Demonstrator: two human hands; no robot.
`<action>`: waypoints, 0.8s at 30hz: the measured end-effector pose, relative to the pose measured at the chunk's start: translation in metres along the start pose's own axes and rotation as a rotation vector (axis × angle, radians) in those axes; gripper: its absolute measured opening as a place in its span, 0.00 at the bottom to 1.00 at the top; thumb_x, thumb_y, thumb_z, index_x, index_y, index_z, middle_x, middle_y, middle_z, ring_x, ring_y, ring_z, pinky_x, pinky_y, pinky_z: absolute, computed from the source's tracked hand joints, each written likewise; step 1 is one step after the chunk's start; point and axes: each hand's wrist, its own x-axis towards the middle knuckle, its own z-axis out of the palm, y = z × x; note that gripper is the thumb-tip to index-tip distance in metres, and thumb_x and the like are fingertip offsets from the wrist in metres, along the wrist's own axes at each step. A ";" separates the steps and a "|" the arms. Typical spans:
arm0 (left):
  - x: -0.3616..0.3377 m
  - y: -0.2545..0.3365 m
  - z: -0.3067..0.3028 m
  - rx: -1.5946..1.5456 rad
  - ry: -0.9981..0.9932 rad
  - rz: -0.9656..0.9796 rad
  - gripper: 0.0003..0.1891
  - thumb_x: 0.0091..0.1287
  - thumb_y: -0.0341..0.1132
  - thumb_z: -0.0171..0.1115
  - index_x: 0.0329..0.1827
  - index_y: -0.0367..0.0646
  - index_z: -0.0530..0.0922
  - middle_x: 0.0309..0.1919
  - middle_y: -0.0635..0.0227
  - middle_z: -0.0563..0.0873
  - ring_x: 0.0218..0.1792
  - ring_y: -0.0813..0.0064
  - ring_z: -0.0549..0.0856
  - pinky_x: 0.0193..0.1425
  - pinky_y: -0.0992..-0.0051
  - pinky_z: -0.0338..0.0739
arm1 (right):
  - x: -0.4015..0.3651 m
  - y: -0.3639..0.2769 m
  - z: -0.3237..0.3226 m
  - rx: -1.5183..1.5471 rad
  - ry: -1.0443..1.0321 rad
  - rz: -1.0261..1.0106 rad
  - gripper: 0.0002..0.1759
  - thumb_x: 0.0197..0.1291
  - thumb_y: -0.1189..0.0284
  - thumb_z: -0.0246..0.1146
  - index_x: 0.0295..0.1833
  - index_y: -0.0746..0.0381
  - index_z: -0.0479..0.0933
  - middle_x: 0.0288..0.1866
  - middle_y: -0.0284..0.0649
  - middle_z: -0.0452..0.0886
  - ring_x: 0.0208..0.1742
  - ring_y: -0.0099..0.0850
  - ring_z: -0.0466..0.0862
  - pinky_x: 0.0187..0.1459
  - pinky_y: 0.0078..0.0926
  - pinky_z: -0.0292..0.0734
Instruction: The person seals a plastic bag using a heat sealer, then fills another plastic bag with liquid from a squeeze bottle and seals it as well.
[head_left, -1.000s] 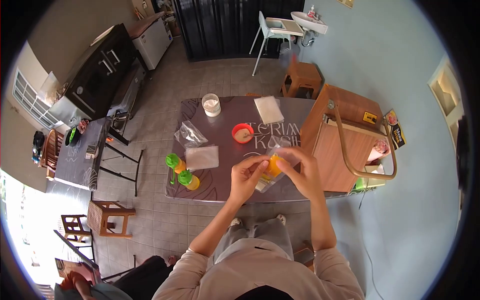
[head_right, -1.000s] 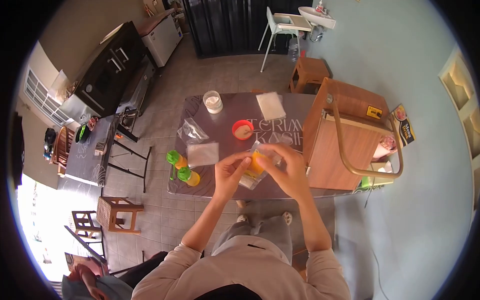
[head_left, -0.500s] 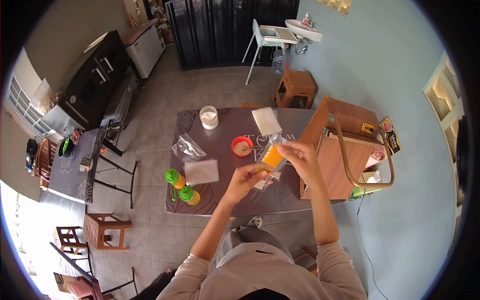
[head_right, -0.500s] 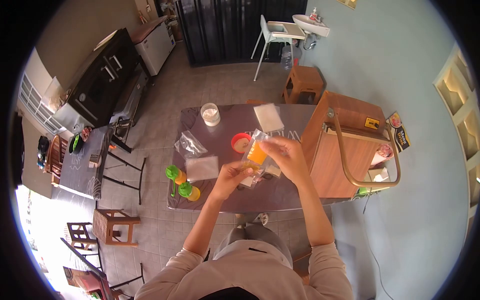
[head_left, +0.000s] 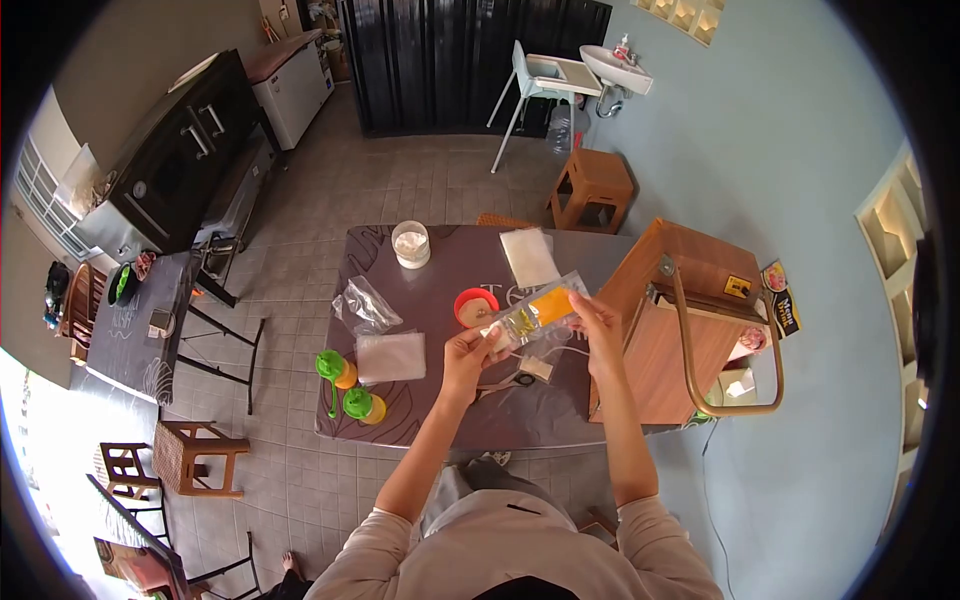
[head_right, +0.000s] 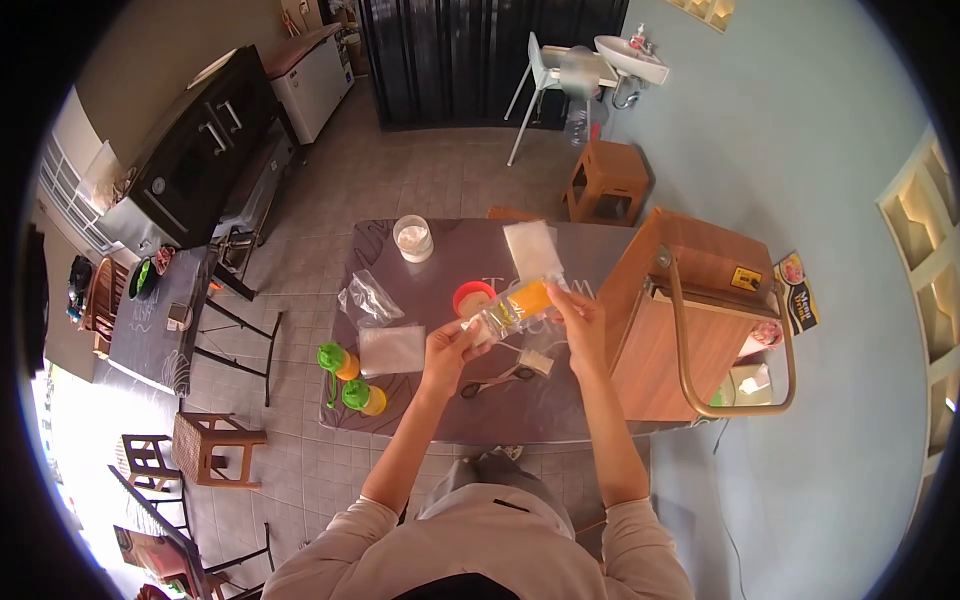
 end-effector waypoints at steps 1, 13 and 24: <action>0.004 -0.006 -0.005 0.178 0.042 0.114 0.13 0.64 0.34 0.58 0.46 0.32 0.77 0.32 0.65 0.84 0.33 0.79 0.83 0.41 0.79 0.81 | 0.001 0.008 0.001 0.003 0.001 0.009 0.15 0.55 0.61 0.64 0.41 0.61 0.82 0.32 0.32 0.82 0.31 0.18 0.79 0.32 0.16 0.69; 0.033 -0.010 -0.018 0.541 0.070 0.084 0.13 0.63 0.35 0.60 0.44 0.34 0.78 0.31 0.68 0.83 0.30 0.83 0.81 0.38 0.81 0.81 | 0.001 0.061 0.009 0.128 0.068 0.091 0.15 0.56 0.66 0.64 0.42 0.67 0.80 0.33 0.35 0.82 0.31 0.20 0.80 0.34 0.16 0.72; 0.034 -0.062 -0.049 0.121 0.093 -0.154 0.10 0.66 0.33 0.55 0.41 0.34 0.76 0.37 0.67 0.81 0.38 0.79 0.82 0.45 0.77 0.81 | 0.005 0.095 -0.011 -0.010 0.109 0.234 0.16 0.56 0.61 0.64 0.43 0.61 0.80 0.35 0.30 0.81 0.30 0.17 0.76 0.35 0.14 0.68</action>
